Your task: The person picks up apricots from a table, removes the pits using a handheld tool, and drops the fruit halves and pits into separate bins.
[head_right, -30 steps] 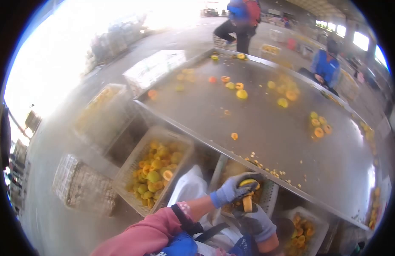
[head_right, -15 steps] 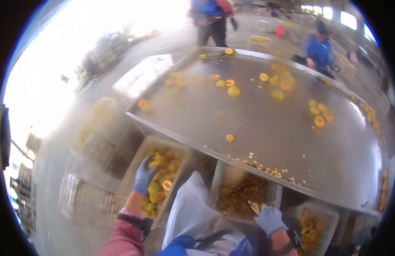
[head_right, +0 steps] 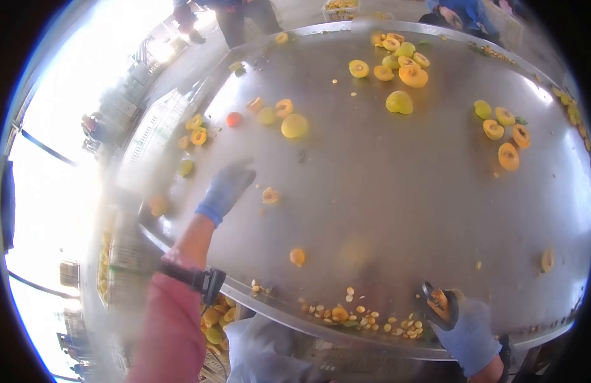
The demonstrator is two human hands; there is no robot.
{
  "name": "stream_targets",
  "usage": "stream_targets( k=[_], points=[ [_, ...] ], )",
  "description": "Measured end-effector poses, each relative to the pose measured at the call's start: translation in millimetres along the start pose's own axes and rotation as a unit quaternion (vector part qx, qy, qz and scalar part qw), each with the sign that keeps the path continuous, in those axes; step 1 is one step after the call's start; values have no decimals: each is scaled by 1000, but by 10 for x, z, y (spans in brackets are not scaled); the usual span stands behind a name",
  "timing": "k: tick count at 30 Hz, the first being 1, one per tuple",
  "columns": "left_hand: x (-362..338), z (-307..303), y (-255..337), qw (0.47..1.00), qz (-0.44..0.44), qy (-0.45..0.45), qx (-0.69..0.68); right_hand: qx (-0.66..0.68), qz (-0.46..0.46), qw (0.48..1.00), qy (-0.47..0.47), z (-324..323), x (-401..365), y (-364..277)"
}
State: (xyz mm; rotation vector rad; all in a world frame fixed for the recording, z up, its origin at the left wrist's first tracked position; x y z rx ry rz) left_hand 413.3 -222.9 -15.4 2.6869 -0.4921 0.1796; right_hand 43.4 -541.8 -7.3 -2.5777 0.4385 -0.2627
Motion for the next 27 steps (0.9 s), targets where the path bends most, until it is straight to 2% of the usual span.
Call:
stream_targets(
  k=[3, 4, 7, 8, 11, 13, 14, 15, 16, 19, 22, 25, 26, 27],
  points=[
    [864, 525, 209, 999, 17, 43, 24, -43, -65, 996, -32, 63, 148, 188],
    [1123, 682, 282, 997, 22, 64, 30, 7, 108, 992, -67, 114, 175, 407],
    [1433, 910, 666, 994, -6, 72, 84, 43, 191, 977, -81, 181, 219, 612],
    [1473, 1111, 622, 991, -36, 4, 132, 34, 193, 976, -98, 230, 191, 683],
    [1355, 1137, 609, 988, -50, 19, 143, 30, 187, 974, -127, 326, 147, 797],
    [1186, 1074, 606, 987, 157, 29, 34, 46, 185, 972, -136, 287, 160, 750],
    [1023, 936, 625, 965, 259, 38, -20, 42, 129, 986, -99, 234, 187, 666],
    [837, 786, 692, 920, 63, -78, -379, 38, 72, 995, -62, 186, 184, 560],
    [517, 698, 955, 704, -139, -180, -673, 31, 14, 999, -23, 118, 166, 438],
    [-229, 195, 1425, 608, -124, -221, -752, 27, -32, 997, -65, -6, 189, -75],
    [-926, -150, 1654, 567, -93, -223, -787, 9, -103, 995, 12, -98, 130, -665],
    [-1631, -500, 1632, 680, -106, -168, -706, -9, -210, 969, 127, -210, -13, -1494],
    [-1888, -637, 1658, 654, -138, -150, -729, -40, -230, 966, 115, -173, -87, -1729],
    [-2092, -782, 1593, 678, -114, -107, -718, -68, -251, 960, 102, -130, -186, -1961]
  ],
)
Point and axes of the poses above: each hand's wrist, its own x-axis towards the middle knuckle, its own z-axis out of the palm, y = z × x, the point moved 7 cm from there along x, towards the middle knuckle, and after that the axes turned 11 degrees about y, right-handed, at the moved point
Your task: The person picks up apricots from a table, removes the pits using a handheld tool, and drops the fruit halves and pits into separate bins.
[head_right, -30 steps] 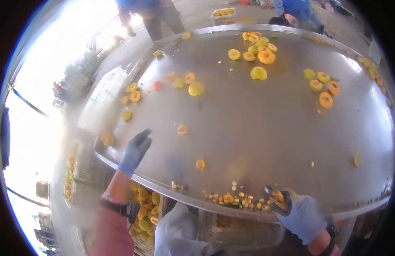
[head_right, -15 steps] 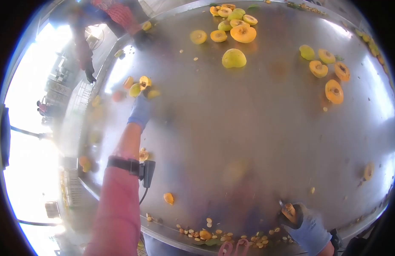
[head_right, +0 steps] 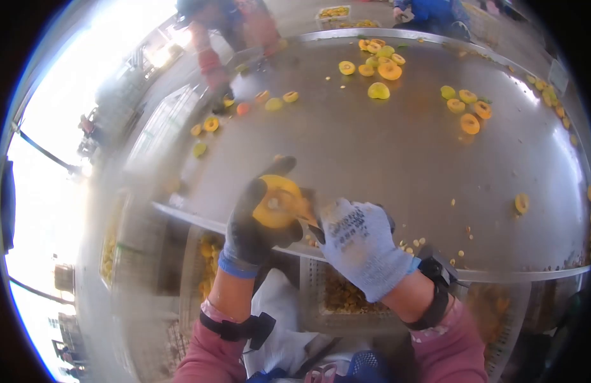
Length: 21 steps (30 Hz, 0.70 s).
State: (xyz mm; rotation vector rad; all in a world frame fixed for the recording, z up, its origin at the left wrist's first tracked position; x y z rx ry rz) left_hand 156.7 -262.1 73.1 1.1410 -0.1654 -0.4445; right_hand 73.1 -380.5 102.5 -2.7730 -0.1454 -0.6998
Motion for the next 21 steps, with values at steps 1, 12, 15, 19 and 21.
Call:
stream_targets(
  k=[1, 12, 15, 19, 21],
  points=[
    [-230, -82, 79, 998, 48, 19, 23, -20, -27, 999, -18, -14, -32, -232],
    [-1626, 252, 714, 954, 230, -14, 193, -133, -94, 985, 50, -903, -723, -1108],
    [-1675, 304, 596, 993, 98, -33, -55, -124, -98, 985, 72, -1068, -832, -1163],
    [-1772, 420, 471, 985, -17, -81, -149, -139, -111, 980, 92, -1219, -925, -1186],
    [-1713, 303, 454, 993, 47, -56, -98, -92, -55, 989, 103, -1137, -923, -1125]
  ],
)
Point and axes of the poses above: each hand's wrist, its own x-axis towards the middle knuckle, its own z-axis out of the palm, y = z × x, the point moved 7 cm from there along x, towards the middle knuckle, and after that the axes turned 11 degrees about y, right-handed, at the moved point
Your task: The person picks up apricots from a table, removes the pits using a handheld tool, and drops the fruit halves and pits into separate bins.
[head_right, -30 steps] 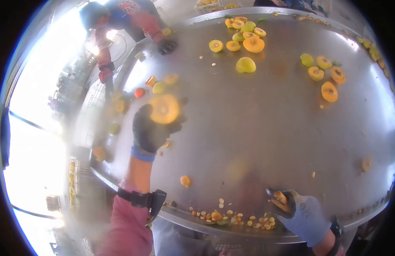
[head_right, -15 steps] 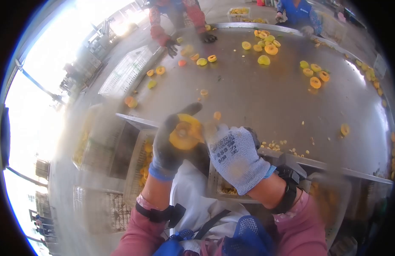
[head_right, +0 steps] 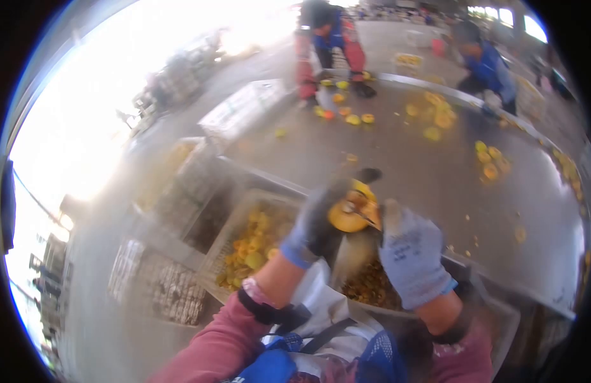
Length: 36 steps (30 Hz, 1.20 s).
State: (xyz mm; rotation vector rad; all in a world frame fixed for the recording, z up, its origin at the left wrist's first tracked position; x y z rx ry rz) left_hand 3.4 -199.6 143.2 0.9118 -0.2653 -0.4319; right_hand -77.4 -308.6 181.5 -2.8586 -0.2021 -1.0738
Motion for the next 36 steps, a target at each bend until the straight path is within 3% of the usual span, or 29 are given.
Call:
stream_targets(
  k=[2, 4, 6, 11, 13, 14, 17, 18, 21, 22, 25, 26, 32, 35, 36],
  points=[
    [-28, 1, 129, 949, 240, -1, 207, 38, -13, 999, 21, 59, -104, 26],
    [-133, -79, 55, 910, 293, 20, 292, 55, -18, 997, -48, 107, -239, -4],
    [-129, -227, -215, 971, 81, 70, 211, 86, -4, 992, -91, 239, -359, -43],
    [-77, -439, -420, 957, 32, 86, 274, 216, 131, 945, -206, 634, -566, -27],
    [17, -536, -443, 930, -1, 123, 346, 255, 174, 928, -209, 838, -606, -55],
    [95, -606, -475, 884, 21, 121, 452, 320, 158, 918, -174, 987, -663, -69],
    [106, -454, -366, 825, -4, 152, 544, 531, 283, 786, -140, 1355, -884, -7],
    [139, -459, -424, 883, 58, 162, 436, 581, 329, 730, -145, 1327, -868, -12],
    [29, -458, -534, 904, 142, 203, 348, 635, 388, 645, -175, 1365, -908, -85],
    [95, -648, -722, 901, 193, 218, 322, 594, 392, 666, -224, 1306, -907, -139],
    [85, -717, -782, 928, -18, 159, 336, 573, 303, 720, -247, 1471, -1052, -110],
    [59, -701, -749, 929, -19, 146, 338, 578, 294, 722, -242, 1465, -1086, -142],
    [-127, -508, -562, 937, 147, 109, 298, 623, 262, 668, -310, 1379, -1256, -182],
    [-31, -620, -839, 934, -59, 127, 329, 554, 314, 687, -351, 1261, -1190, -105],
    [4, -659, -850, 924, -27, 153, 348, 536, 352, 683, -350, 1180, -1119, -158]
  ],
)
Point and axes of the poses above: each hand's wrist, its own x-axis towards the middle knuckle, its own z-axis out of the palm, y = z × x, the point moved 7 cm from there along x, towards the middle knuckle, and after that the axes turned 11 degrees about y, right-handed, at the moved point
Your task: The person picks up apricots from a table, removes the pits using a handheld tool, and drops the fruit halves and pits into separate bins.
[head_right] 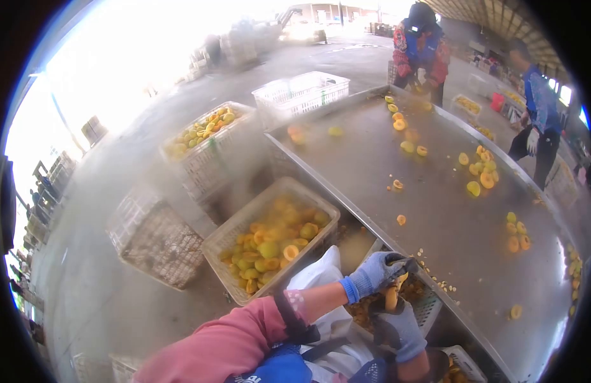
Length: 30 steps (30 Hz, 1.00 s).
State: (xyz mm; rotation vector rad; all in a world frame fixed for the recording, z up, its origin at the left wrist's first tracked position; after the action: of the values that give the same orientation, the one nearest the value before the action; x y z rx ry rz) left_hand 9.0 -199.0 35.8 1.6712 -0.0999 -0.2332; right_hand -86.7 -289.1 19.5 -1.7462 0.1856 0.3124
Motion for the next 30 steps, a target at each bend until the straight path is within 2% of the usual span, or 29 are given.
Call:
stream_targets(
  k=[1, 2, 4, 5, 6, 8, 10, 11, 13, 14, 15, 16, 17, 18, 19, 21, 22, 23, 24, 26, 27, 28, 29, 30],
  points=[
    [38, 21, -73, 999, 23, 39, 16, 4, 33, 999, 25, 19, -26, -35],
    [31, 22, -121, 995, 44, 79, 32, -5, -27, 998, 56, 25, 9, -73],
    [-53, 60, -230, 986, -19, 91, -137, -17, -150, 982, 115, 47, 77, -74],
    [-70, 61, -184, 970, -46, 94, -221, -12, -158, 985, 72, 61, 70, -51],
    [-90, 74, -93, 972, -25, 59, -227, -6, -164, 986, 29, 51, 42, -33],
    [-186, 52, 34, 971, 7, -11, -237, 97, -78, 992, -36, 68, -37, 37],
    [-185, 18, 212, 971, 176, -31, -158, 288, 97, 950, -77, 149, -208, -12],
    [-189, 13, 298, 958, 260, -41, -117, 300, 96, 944, -94, 159, -203, -31],
    [24, -170, 189, 983, 120, 8, -142, 334, 96, 930, -120, 160, -230, -31],
    [90, -157, 58, 987, 44, 16, -151, 273, 76, 950, -132, 177, -251, -137],
    [227, -336, -227, 966, -32, 65, -250, 215, 61, 967, -124, 134, -279, -277],
    [360, -516, -513, 923, -95, 124, -351, 225, 34, 969, -99, 58, -280, -321],
    [320, -791, -360, 957, -26, 167, -237, 233, 5, 970, -67, -44, -205, -268],
    [417, -1058, -418, 931, 24, 188, -313, 92, -31, 995, -4, -170, 16, 13],
    [503, -1433, -726, 949, 10, 188, -251, -59, -53, 996, 48, -329, 183, 330],
    [491, -2146, -786, 963, 76, 258, -27, -343, -37, 933, 102, -558, 178, 704],
    [458, -2501, -822, 946, 97, 299, 84, -485, -31, 867, 111, -692, 252, 768],
    [455, -2754, -984, 938, 162, 272, 139, -468, -36, 872, 139, -842, 264, 677],
    [412, -3126, -1242, 957, 115, 262, 54, -450, -38, 877, 166, -1060, 260, 478],
    [581, -3105, -1193, 957, 92, 264, 80, -435, -35, 870, 231, -1602, 500, 274],
    [608, -2765, -925, 934, 123, 276, 190, -437, -29, 858, 267, -1915, 668, 234],
    [727, -2487, -739, 923, 153, 263, 235, -444, -43, 838, 315, -2328, 951, 431],
    [843, -2207, -556, 908, 185, 252, 278, -451, -55, 814, 361, -2723, 1220, 654],
    [1031, -1964, -477, 916, 215, 219, 258, -439, -46, 801, 405, -2991, 1301, 615]
  ],
)
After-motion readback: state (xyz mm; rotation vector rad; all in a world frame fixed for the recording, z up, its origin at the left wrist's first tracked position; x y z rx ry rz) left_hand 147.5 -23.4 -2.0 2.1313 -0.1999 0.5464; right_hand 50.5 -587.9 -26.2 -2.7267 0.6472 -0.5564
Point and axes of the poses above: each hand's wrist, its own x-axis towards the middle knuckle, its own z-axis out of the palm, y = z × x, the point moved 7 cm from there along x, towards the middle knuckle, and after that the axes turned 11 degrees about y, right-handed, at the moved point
